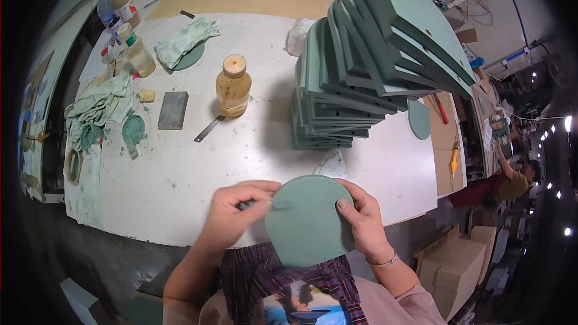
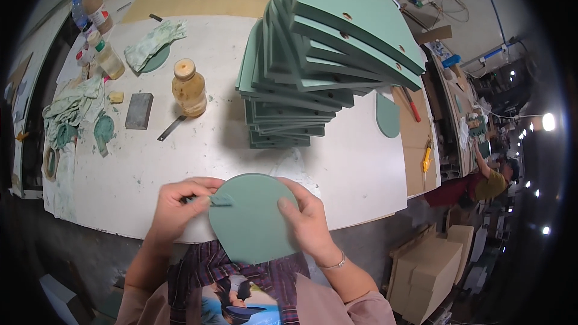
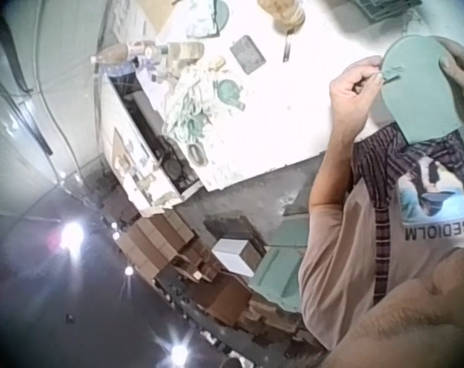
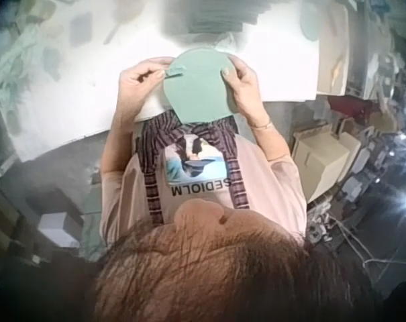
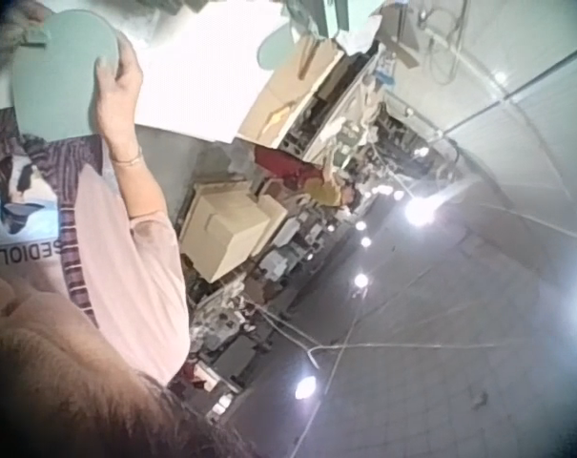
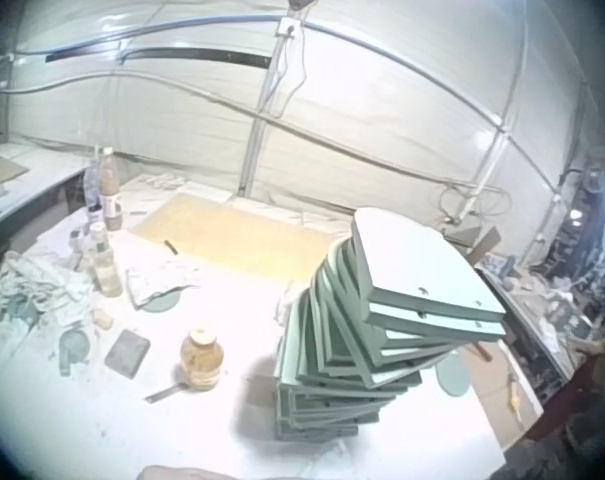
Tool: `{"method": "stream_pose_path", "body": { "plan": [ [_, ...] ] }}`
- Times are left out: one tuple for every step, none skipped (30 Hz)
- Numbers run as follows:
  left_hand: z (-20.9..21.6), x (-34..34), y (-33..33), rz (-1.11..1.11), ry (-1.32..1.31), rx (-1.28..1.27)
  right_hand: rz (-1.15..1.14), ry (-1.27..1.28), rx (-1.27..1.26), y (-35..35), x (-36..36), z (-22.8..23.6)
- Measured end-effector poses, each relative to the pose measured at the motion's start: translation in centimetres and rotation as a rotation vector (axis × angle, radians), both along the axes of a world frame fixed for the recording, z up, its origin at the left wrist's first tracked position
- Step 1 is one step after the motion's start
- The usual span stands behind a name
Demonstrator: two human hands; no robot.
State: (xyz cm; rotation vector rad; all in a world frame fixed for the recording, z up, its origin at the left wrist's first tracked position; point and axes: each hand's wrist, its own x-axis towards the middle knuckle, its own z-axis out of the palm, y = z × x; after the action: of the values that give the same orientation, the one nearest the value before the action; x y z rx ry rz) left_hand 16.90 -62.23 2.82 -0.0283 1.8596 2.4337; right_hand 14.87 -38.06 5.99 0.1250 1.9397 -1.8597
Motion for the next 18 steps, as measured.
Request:
{"method": "stream_pose_path", "body": {
  "plan": [
    [0.0,-0.2,-0.6,0.003,-0.004,0.0,-0.009,0.017,-0.023,-0.3,-0.1,-0.1],
    [-0.1,-0.3,-1.6,0.001,-0.046,-0.03,-0.018,0.034,-0.045,-0.4,-0.1,-0.1],
    [-0.1,-0.5,-2.2,0.001,-0.087,-0.06,-0.012,0.031,-0.045,-0.5,-0.2,-0.3],
    [0.3,-0.7,-2.5,0.019,-0.11,-0.107,0.005,0.038,-0.028,-0.6,-0.4,-0.4],
    [0.6,-0.9,-2.8,0.023,-0.112,-0.106,0.021,0.044,-0.011,-0.7,-0.5,-0.5],
    [0.9,-1.2,-3.0,0.008,-0.094,-0.194,0.025,0.042,-0.01,-0.8,-0.6,-0.6],
    [0.9,-1.5,-3.2,-0.009,-0.075,-0.283,0.023,0.04,-0.004,-0.9,-0.7,-0.7],
    [0.8,-1.7,-3.3,-0.007,-0.078,-0.281,0.02,0.039,0.001,-1.0,-0.8,-0.8],
    [0.6,-1.8,-3.5,0.0,-0.055,-0.317,0.023,0.036,0.002,-1.1,-0.9,-0.8],
    [0.4,-1.9,-3.6,0.005,-0.033,-0.353,0.025,0.027,-0.006,-1.2,-1.0,-0.8],
    [0.3,-2.0,-3.6,0.005,-0.036,-0.352,0.026,0.018,-0.013,-1.2,-1.0,-0.8],
    [0.3,-2.1,-3.6,0.01,-0.019,-0.365,0.025,0.016,-0.013,-1.2,-1.1,-0.8],
    [0.2,-2.2,-3.6,0.014,-0.002,-0.378,0.032,0.008,0.006,-1.2,-1.2,-0.8],
    [0.2,-2.3,-3.6,0.012,-0.004,-0.377,0.038,0.0,0.025,-1.2,-1.3,-0.9],
    [0.2,-2.4,-3.6,0.009,-0.007,-0.389,0.035,-0.002,0.026,-1.2,-1.3,-1.0],
    [0.2,-2.5,-3.6,0.006,-0.01,-0.4,0.034,-0.003,0.023,-1.2,-1.3,-1.1],
    [0.1,-2.6,-3.6,0.003,-0.011,-0.399,0.032,-0.005,0.021,-1.2,-1.4,-1.2],
    [0.0,-2.7,-3.7,0.003,0.009,-0.405,0.031,-0.007,0.021,-1.2,-1.4,-1.2]
  ]
}}
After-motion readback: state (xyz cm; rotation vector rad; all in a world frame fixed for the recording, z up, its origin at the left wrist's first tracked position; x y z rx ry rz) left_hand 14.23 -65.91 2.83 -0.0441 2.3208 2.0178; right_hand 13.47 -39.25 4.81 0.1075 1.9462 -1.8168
